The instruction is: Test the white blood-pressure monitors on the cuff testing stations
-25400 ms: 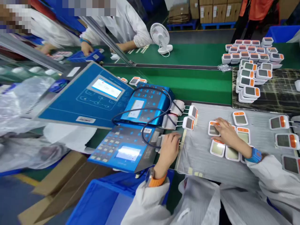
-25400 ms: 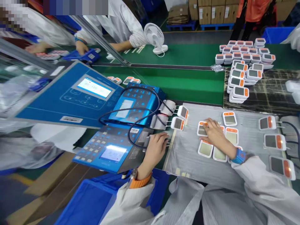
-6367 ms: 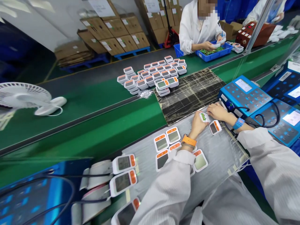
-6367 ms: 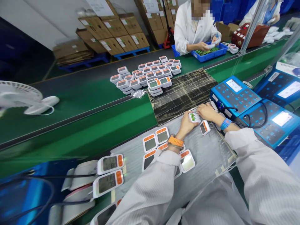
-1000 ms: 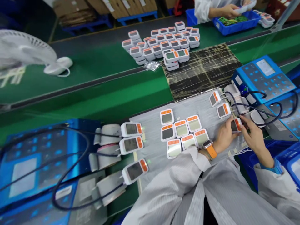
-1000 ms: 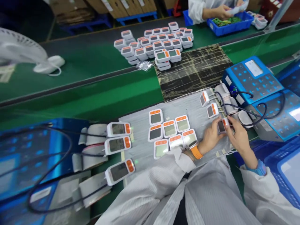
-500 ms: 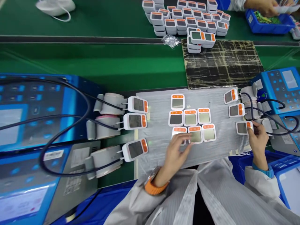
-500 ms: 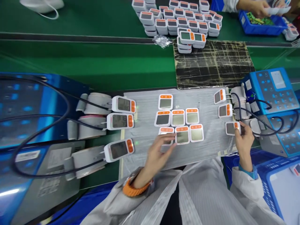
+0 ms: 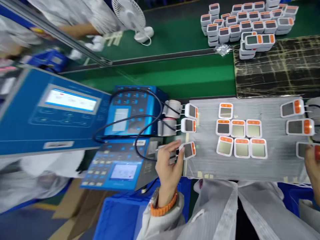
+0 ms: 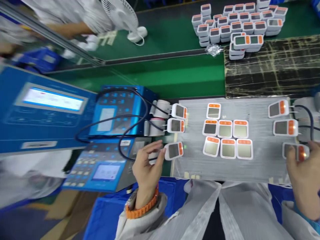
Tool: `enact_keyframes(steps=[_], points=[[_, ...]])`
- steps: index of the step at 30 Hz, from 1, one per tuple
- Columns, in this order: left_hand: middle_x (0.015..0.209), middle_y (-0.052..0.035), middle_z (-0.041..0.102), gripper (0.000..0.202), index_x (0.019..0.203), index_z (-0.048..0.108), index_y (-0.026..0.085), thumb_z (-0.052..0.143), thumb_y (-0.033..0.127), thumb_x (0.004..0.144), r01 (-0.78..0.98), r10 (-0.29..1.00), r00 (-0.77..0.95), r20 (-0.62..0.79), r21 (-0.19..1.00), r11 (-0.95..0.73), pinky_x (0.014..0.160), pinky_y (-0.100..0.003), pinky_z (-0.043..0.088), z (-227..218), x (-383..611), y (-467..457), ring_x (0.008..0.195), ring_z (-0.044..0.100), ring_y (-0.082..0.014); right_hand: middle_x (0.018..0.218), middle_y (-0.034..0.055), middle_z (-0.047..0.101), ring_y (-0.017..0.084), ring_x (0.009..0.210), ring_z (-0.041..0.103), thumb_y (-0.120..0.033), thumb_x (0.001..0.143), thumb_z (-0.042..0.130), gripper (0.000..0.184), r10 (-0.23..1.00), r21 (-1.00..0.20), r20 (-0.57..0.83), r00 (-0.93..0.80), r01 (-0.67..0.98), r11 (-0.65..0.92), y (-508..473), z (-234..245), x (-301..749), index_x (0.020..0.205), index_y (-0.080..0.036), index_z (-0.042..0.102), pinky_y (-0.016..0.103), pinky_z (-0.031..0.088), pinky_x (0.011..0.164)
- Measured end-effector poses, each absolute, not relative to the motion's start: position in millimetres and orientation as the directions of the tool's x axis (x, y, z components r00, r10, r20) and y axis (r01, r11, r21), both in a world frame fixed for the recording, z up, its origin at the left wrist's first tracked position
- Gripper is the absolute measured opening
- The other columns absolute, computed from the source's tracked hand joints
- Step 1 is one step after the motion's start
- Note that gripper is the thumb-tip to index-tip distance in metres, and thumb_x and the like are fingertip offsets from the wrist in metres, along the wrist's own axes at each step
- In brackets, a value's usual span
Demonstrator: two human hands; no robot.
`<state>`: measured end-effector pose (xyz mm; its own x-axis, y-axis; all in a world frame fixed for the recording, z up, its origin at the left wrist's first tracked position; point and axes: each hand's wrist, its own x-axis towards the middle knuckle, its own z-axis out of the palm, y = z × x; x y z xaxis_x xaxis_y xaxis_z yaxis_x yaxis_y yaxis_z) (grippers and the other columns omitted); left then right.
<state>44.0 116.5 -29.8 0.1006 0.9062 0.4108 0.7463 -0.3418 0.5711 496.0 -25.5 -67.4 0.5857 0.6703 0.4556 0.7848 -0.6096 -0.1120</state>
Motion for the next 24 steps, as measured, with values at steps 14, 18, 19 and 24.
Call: enact_keyframes(steps=[14,18,19,24], points=[[0.129,-0.0117,0.068,0.047,0.128,0.065,0.013,0.053,0.007,0.082,0.855,0.894,0.423,-0.148,0.393,-0.339,0.090,-0.031,0.055,-48.6,42.8,292.5,0.092,0.068,-0.0184,0.145,0.0159,0.056,0.032,0.132,0.052,-0.007,0.076,0.068,0.070,0.932,-0.827,0.065,-0.356,0.504,0.250,267.4,-119.4,246.1,0.143,-0.015,0.051,0.050,0.041,0.114],[0.109,-0.0084,0.076,0.036,0.111,0.073,0.012,0.057,0.006,0.080,0.856,0.862,0.465,-0.203,0.352,-0.379,0.083,-0.026,0.051,-64.1,49.7,308.3,0.088,0.066,-0.0180,0.141,0.0143,0.060,0.033,0.131,0.053,-0.012,0.066,0.082,0.079,0.921,-0.836,0.081,-0.380,0.477,0.271,289.5,-134.2,233.8,0.139,-0.018,0.054,0.055,0.036,0.117],[0.104,-0.0082,0.076,0.029,0.104,0.075,0.013,0.058,0.008,0.081,0.862,0.858,0.469,-0.210,0.319,-0.394,0.083,-0.027,0.050,-66.8,48.9,309.1,0.089,0.066,-0.0191,0.137,0.0141,0.062,0.034,0.129,0.055,-0.014,0.064,0.084,0.076,0.920,-0.843,0.090,-0.382,0.463,0.275,288.4,-134.5,235.8,0.135,-0.018,0.057,0.056,0.037,0.116],[0.101,-0.0110,0.077,0.020,0.093,0.076,0.014,0.057,0.016,0.090,0.919,0.906,0.386,-0.176,0.164,-0.360,0.082,-0.031,0.049,-74.6,44.8,307.5,0.093,0.069,-0.0243,0.131,0.0112,0.063,0.031,0.119,0.061,-0.013,0.061,0.082,0.073,0.974,-0.982,0.083,-0.211,0.150,0.116,272.7,-126.5,249.1,0.129,-0.019,0.056,0.054,0.051,0.105]])
